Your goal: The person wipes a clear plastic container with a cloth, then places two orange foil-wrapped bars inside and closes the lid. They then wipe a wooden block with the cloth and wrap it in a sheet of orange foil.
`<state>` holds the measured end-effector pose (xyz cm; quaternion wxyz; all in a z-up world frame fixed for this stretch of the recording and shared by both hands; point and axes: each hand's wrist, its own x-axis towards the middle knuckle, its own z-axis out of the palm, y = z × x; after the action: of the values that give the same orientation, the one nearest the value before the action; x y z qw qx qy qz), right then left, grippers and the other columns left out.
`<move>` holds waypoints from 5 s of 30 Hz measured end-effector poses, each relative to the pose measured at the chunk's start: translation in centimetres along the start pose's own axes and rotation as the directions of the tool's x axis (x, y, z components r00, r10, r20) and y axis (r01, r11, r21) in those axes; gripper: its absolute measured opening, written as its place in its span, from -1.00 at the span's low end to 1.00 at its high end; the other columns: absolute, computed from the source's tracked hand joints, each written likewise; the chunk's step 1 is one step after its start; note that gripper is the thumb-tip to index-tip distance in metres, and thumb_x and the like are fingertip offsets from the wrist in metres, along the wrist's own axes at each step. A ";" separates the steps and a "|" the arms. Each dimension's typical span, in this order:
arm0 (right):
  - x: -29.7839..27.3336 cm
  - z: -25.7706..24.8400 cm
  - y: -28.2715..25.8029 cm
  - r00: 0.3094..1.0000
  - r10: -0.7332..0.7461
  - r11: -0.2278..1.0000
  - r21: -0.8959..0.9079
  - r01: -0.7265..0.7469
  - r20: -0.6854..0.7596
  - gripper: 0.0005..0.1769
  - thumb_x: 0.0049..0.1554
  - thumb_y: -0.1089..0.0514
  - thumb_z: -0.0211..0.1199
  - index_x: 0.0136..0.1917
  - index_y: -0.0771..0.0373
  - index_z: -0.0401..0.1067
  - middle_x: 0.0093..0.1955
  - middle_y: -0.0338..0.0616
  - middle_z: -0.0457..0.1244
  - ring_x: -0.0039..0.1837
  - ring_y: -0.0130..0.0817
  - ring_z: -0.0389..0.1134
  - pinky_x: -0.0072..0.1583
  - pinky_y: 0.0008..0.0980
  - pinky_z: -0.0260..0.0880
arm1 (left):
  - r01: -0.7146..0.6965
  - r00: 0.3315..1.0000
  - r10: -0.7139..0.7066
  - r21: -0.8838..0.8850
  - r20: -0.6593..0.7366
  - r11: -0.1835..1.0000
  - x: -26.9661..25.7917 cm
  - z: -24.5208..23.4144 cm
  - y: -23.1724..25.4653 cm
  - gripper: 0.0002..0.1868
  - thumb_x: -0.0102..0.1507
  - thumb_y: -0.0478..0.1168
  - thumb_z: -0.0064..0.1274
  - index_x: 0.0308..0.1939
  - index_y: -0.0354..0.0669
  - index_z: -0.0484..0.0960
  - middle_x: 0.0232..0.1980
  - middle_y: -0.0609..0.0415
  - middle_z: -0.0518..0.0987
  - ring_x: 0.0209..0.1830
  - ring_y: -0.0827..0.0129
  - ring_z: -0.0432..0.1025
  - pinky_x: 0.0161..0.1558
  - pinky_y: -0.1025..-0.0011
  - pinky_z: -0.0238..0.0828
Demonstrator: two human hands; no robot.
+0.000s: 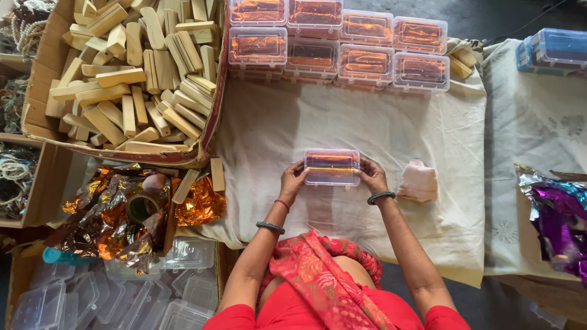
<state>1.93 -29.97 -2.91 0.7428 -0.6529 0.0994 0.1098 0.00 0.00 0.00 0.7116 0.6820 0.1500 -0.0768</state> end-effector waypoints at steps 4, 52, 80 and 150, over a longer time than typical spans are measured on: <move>0.2 -0.5 0.6 1.000 -0.003 1.000 -0.009 0.003 -0.004 -0.42 0.12 0.27 0.36 0.40 0.38 0.35 0.25 -0.12 0.36 0.25 -0.39 0.41 0.28 -0.36 0.44 | -0.020 1.000 0.020 0.014 -0.014 1.000 0.3 0.2 -0.3 -0.51 0.23 -0.24 0.23 0.26 -0.18 0.62 0.15 0.08 0.64 0.07 0.43 0.56 0.09 0.48 0.52; -6.1 2.9 -1.1 0.922 -0.238 0.891 -0.447 0.082 -0.306 -0.57 0.15 -0.06 0.42 0.12 0.31 0.55 0.04 -0.11 0.41 0.06 -0.39 0.47 0.14 -0.39 0.48 | -0.495 0.858 0.373 0.763 0.353 0.416 -3.8 -0.6 2.1 -0.29 0.26 0.05 0.24 0.48 0.21 0.38 0.49 0.08 0.38 0.25 0.13 0.43 0.07 0.25 0.52; -6.4 -2.3 -0.9 0.980 0.134 0.986 -0.115 -0.118 0.147 -0.53 0.16 -0.04 0.36 0.29 0.16 0.51 0.14 -0.34 0.35 0.12 -0.59 0.41 -0.04 -0.49 0.53 | -0.334 0.933 0.242 0.889 0.265 0.312 -4.6 1.1 3.6 -0.15 0.15 -0.04 0.35 0.51 0.17 0.36 0.30 -0.12 0.54 0.26 0.02 0.45 0.11 0.19 0.48; -6.2 4.2 -0.1 0.940 0.203 0.973 0.049 -0.225 0.275 -0.44 0.23 0.22 0.29 0.44 0.43 0.28 0.08 0.00 0.36 0.03 -0.15 0.46 0.05 -0.21 0.53 | 0.095 0.975 -0.165 -0.395 -0.146 0.914 -10.7 -3.8 -3.4 -0.44 0.23 0.11 0.25 0.11 -0.25 0.66 -0.11 0.14 0.63 -0.19 0.51 0.54 -0.11 0.48 0.61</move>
<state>-3.97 -26.01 -0.50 0.7586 -0.5870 0.0727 0.2734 -11.54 2.53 0.08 0.8091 0.5211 0.2699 -0.0324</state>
